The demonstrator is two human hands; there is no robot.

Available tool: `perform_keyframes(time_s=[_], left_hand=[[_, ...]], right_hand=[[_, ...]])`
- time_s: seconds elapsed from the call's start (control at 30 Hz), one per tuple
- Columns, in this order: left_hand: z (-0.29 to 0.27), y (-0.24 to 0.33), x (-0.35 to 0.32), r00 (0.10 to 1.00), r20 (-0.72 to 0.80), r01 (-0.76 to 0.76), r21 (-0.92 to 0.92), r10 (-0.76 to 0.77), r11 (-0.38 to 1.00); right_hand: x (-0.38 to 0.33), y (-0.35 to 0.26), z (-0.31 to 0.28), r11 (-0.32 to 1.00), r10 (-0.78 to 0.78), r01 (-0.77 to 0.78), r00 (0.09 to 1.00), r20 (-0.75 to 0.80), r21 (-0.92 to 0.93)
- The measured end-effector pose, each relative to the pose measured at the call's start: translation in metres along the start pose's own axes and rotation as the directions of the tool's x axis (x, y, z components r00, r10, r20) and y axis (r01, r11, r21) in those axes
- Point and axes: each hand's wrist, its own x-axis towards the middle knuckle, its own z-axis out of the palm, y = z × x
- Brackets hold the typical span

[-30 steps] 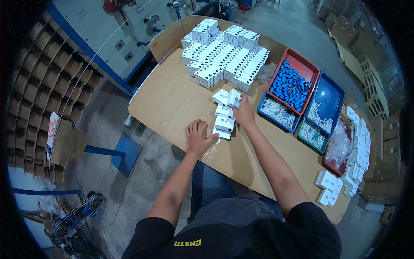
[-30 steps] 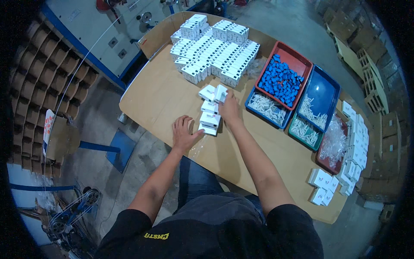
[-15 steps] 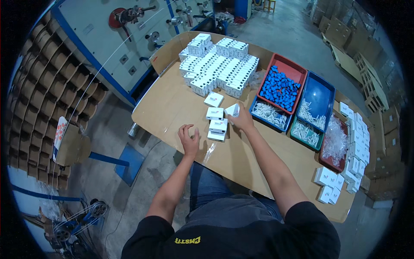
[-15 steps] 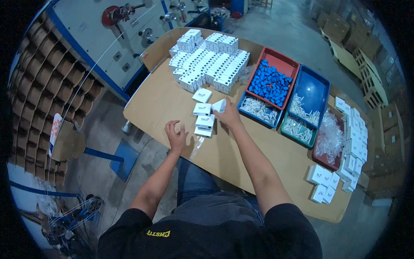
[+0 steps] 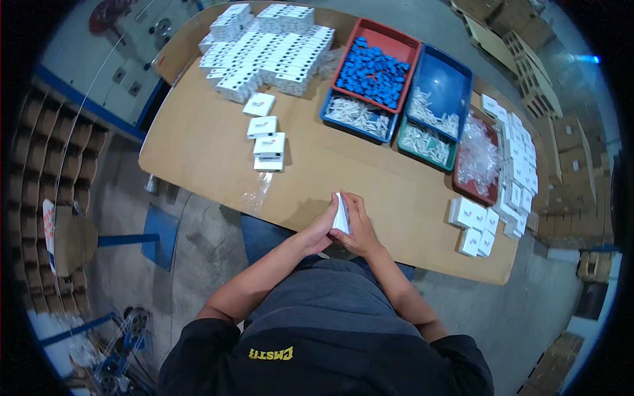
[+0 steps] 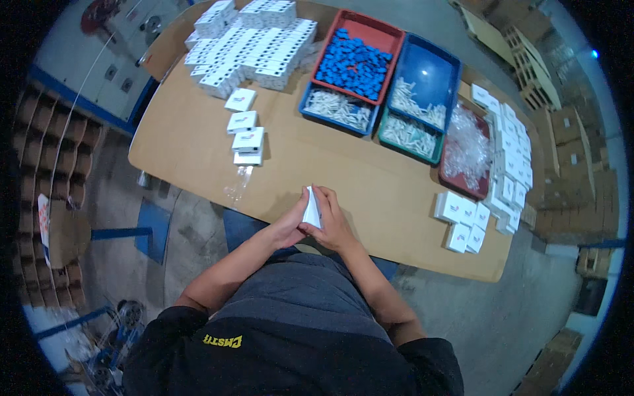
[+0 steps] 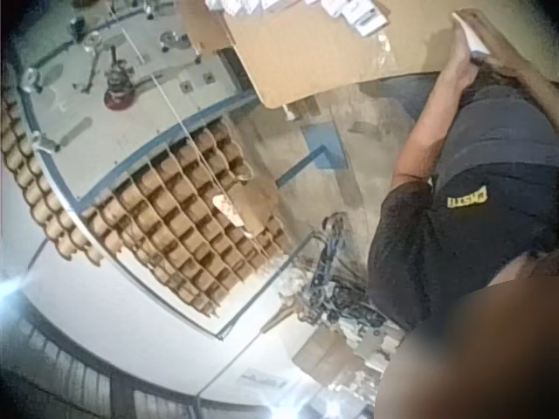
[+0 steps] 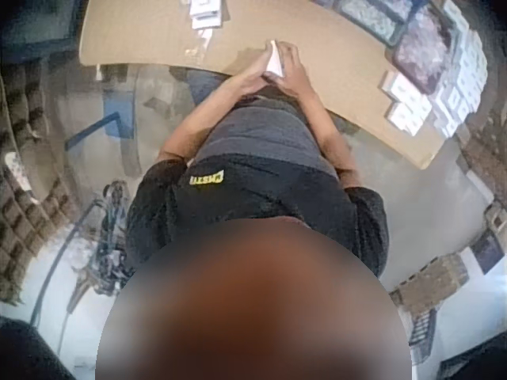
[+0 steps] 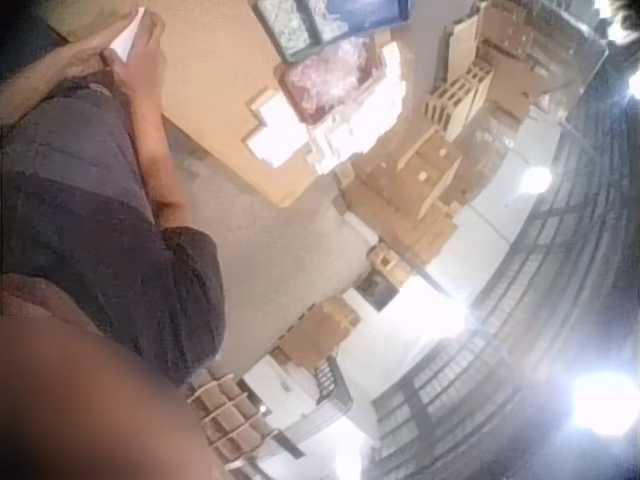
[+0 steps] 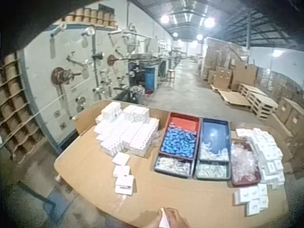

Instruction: Packaging small industrial components and blue connectors into white cardboard boxes at a workbench.

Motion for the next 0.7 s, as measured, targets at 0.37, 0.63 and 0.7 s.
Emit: perform_keyframes(time_s=[0.37,0.63,0.7], left_hand=[[0.026,-0.026,0.011,0.991,-0.083,-0.116,-0.104,0.108,0.988],[-0.008,-0.025,0.017,0.984,0.065,-0.150,-0.201,0.166,0.968],[-0.007,-0.018,0.011,0.966,0.090,-0.218,-0.219,0.242,0.951]], right_hand=[[-0.019,0.011,-0.008,0.992,-0.115,0.123,0.975,-0.191,0.029],[-0.014,0.069,-0.013,0.885,0.407,-0.194,0.763,-0.503,0.423],[-0.021,0.083,-0.015,0.946,0.211,-0.309,0.818,-0.535,-0.101]])
